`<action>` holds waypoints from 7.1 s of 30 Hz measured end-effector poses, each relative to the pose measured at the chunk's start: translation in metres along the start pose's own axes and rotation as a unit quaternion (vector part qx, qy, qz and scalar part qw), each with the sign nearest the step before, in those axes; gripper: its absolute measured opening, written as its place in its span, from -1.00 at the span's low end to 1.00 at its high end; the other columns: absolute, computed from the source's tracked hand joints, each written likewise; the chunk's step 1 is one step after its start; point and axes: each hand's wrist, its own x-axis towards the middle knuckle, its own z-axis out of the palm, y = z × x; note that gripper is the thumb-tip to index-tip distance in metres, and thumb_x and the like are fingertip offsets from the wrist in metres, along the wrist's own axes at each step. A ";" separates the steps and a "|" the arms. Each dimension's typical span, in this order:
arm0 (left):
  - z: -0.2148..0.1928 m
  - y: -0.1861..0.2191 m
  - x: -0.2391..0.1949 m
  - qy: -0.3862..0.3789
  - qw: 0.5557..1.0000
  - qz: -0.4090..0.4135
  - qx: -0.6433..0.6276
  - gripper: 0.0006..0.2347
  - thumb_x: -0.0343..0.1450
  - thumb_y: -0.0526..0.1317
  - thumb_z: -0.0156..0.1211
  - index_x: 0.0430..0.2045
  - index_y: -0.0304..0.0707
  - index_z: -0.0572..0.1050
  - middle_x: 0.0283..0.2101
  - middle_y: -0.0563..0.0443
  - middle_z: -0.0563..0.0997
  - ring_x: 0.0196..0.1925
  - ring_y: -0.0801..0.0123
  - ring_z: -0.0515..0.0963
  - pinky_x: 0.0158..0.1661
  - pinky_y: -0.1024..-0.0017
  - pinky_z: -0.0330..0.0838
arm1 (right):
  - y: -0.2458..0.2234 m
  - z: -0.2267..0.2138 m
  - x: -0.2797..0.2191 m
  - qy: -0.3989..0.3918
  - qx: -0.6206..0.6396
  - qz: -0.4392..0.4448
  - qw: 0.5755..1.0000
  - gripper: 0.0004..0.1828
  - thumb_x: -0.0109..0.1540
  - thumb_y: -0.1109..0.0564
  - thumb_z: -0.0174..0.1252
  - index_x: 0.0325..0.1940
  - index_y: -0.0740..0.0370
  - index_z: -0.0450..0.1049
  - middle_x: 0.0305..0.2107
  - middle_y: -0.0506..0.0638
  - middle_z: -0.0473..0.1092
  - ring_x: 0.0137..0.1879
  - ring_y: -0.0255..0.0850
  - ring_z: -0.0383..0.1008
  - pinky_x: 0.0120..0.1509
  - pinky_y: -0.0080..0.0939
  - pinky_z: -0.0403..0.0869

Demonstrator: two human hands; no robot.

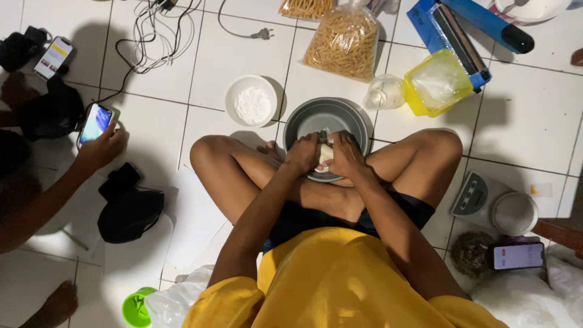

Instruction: The person kneads a ball of dough in a metal bowl while sitting cross-legged on the floor. They briefly add water from a plastic bottle and continue kneading by hand.

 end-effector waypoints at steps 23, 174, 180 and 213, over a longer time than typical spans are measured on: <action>-0.023 -0.004 -0.002 -0.005 0.980 0.002 -0.198 -0.55 0.05 -0.13 0.64 -0.24 -0.08 0.57 -0.12 -0.18 0.67 0.06 -0.15 0.61 0.11 0.06 0.47 | 0.010 -0.002 0.004 -0.023 0.205 0.090 0.974 -0.51 -0.24 -0.06 0.53 -0.32 0.13 0.58 -0.41 0.10 0.53 -0.14 0.08 0.59 -0.07 0.01 0.47; -0.006 -0.050 0.064 0.154 0.745 0.013 -0.649 -0.44 0.38 -0.36 0.19 0.33 -0.48 0.21 0.29 -0.55 0.35 0.35 -0.18 0.36 0.33 0.06 0.28 | 0.015 -0.041 0.067 0.194 0.156 -0.113 0.962 -0.44 0.06 0.15 0.50 0.12 0.23 0.51 -0.09 0.17 0.45 0.12 0.18 0.49 0.23 0.02 0.46; 0.034 -0.079 0.108 0.171 0.689 -0.061 -0.702 -0.61 0.47 -0.04 0.25 0.05 -0.38 0.53 0.13 -0.26 0.50 0.23 0.00 0.45 0.29 0.01 0.25 | -0.001 0.017 0.035 0.317 -0.063 -0.223 0.920 -0.57 0.41 0.11 -0.16 0.27 0.28 0.46 0.23 0.27 0.36 0.32 0.18 0.35 0.39 0.10 0.33; 0.008 -0.022 0.102 0.488 0.870 0.064 0.021 -0.77 0.51 -0.25 -0.01 -0.61 -0.22 0.38 -0.50 -0.07 0.32 -0.43 0.09 0.44 -0.41 0.27 0.34 | 0.030 0.050 0.113 0.418 0.002 -0.025 0.908 -0.62 0.41 0.14 -0.17 -0.49 0.22 0.30 -0.53 0.09 0.16 -0.42 0.13 0.28 -0.29 0.01 0.34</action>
